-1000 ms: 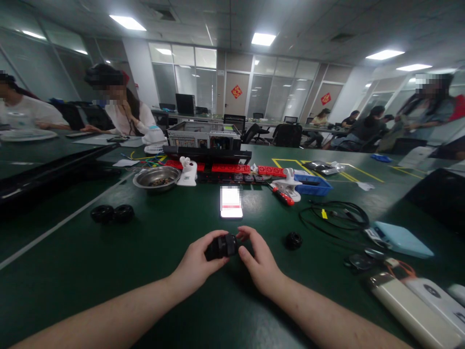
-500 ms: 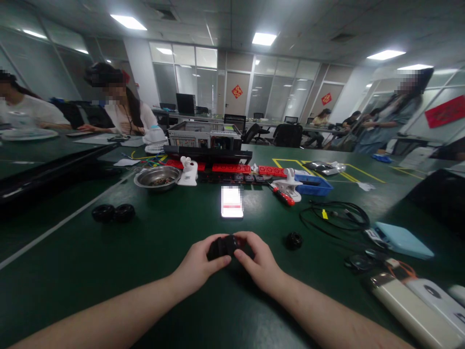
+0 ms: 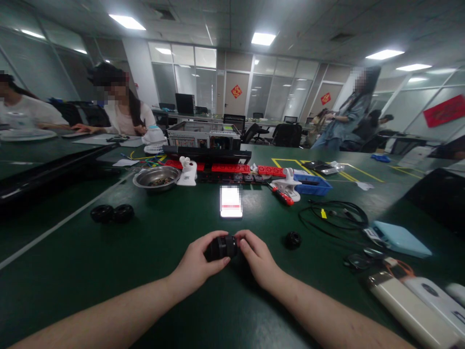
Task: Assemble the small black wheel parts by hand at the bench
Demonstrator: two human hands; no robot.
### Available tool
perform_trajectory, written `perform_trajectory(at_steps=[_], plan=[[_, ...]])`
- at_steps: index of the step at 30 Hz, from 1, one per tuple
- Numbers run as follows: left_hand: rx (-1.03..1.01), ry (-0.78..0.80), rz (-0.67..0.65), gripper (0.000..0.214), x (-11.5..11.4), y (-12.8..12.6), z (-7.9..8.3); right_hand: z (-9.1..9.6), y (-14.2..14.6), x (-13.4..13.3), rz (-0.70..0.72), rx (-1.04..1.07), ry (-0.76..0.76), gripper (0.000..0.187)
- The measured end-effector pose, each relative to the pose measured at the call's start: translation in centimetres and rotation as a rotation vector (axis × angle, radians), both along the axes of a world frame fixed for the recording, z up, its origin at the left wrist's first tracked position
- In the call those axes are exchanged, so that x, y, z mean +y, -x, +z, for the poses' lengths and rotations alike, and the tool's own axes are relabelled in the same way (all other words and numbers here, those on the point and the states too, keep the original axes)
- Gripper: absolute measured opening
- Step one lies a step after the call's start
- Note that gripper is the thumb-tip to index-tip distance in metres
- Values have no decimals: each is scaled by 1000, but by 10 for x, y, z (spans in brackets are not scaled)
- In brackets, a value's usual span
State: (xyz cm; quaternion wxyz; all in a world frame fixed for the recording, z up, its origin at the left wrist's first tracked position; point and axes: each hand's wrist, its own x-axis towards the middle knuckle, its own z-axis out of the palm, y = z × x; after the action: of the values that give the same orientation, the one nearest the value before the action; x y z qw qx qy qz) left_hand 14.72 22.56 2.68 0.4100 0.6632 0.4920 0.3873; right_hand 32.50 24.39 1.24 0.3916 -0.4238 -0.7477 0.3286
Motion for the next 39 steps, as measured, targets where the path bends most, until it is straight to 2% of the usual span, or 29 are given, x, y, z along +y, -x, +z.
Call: perform_trajectory(at_steps=[2, 4, 8, 11, 16, 22, 25, 29, 32, 35, 39], plan=[[28, -43, 21, 43, 0, 0, -3, -2, 0, 4, 16, -17, 41, 39], [51, -62, 25, 42, 1, 0, -4, -1, 1, 6, 33, -26, 48, 41], [51, -32, -16, 43, -1, 0, -1, 1, 2, 2, 38, -55, 47, 28], [-30, 42, -52, 43, -1, 0, 2, 3, 1, -2, 41, -39, 5, 19], [-132, 126, -159, 40, 5, 4, -4, 9, -1, -6, 95, 1, -105, 31], [-130, 106, -115, 32, 6, 5, -6, 12, -1, -12, 160, -50, -162, 40], [-79, 80, -102, 33, 2, 2, -1, 10, -1, -12, 114, -24, -163, 44], [-19, 40, -59, 39, -2, 0, 2, 7, 0, -7, 3, -79, -83, 25], [-1, 25, -45, 43, -1, 0, 2, 7, 1, -3, 13, -159, -38, 29], [-19, 83, -71, 45, 0, 1, 3, 9, 1, -2, 26, -148, -22, 24], [-145, 150, -118, 39, 4, 2, 0, 11, -1, -5, 71, -103, -86, 22]])
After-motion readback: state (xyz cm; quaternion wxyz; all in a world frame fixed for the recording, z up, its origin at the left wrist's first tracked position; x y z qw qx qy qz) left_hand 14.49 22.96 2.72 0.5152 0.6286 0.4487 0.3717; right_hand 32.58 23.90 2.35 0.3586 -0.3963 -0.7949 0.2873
